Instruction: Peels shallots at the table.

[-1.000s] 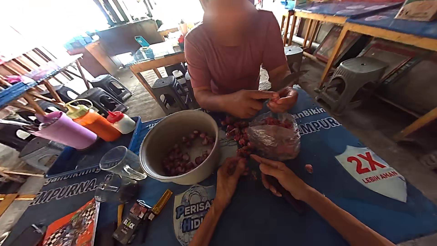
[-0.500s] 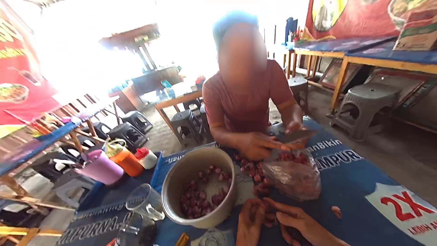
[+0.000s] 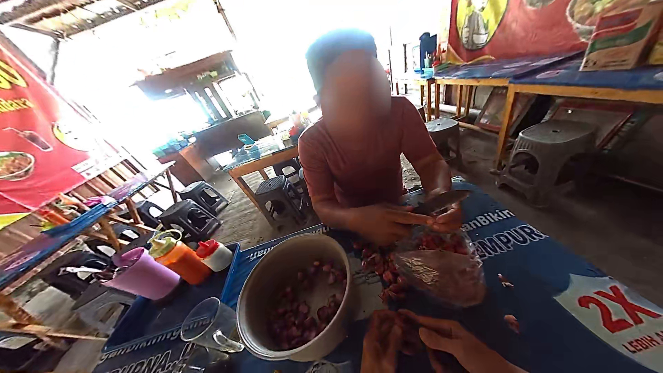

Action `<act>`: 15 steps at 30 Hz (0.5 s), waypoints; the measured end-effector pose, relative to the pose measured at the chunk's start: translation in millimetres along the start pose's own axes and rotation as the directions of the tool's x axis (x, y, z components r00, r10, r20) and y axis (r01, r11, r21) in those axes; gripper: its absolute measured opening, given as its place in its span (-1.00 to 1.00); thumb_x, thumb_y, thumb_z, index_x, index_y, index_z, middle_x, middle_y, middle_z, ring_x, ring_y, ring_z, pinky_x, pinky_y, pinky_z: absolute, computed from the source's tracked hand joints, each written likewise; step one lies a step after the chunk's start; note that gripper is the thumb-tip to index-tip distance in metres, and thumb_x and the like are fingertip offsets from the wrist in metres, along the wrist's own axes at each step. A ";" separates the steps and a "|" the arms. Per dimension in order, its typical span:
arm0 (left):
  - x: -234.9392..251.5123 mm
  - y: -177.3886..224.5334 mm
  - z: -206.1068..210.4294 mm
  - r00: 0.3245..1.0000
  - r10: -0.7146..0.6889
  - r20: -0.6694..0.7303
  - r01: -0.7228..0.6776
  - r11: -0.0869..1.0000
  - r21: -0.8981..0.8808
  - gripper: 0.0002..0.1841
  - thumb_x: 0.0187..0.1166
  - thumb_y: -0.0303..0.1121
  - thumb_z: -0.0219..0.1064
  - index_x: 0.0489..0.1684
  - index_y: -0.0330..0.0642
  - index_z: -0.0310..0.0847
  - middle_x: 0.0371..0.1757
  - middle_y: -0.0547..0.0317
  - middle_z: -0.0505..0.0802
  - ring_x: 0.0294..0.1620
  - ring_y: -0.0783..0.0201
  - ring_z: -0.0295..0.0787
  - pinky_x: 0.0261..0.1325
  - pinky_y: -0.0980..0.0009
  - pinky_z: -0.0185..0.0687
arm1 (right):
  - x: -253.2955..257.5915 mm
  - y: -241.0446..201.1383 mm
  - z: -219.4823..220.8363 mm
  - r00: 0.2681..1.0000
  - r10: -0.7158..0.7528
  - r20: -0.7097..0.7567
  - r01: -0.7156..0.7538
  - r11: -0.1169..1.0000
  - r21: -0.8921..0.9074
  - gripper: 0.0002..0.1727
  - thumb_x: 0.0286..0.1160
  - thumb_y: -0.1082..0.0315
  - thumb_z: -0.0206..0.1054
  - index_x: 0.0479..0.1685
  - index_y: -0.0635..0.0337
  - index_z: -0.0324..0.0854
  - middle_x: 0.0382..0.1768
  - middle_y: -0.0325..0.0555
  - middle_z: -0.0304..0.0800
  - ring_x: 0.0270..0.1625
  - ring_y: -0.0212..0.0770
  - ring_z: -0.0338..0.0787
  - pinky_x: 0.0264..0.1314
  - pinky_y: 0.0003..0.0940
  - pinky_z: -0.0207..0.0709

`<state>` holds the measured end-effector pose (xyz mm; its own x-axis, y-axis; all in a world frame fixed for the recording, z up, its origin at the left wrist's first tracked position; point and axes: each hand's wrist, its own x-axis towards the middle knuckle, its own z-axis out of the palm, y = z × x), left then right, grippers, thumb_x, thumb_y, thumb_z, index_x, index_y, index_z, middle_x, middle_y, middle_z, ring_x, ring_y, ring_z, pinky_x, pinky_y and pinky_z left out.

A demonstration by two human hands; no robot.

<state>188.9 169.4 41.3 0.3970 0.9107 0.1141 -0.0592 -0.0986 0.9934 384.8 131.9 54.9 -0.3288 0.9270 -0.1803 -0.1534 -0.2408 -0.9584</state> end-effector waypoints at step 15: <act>2.1 -2.1 -4.0 0.999 0.031 0.036 -0.030 0.999 -0.033 -0.79 0.74 -0.56 0.00 0.22 -0.44 0.35 -0.09 0.11 0.84 -0.20 0.27 0.89 -0.14 0.30 0.87 | 0.5 0.0 -2.2 1.000 0.017 0.018 -0.017 1.000 0.014 -0.46 0.78 0.28 0.03 0.73 0.03 0.37 -0.26 -0.23 0.80 -0.63 -0.46 0.55 -0.63 -0.57 0.46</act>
<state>186.2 173.1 39.4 0.4276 0.8921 0.1457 -0.1015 -0.1128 0.9884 386.6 133.0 54.3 -0.3479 0.9176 -0.1924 -0.1610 -0.2606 -0.9519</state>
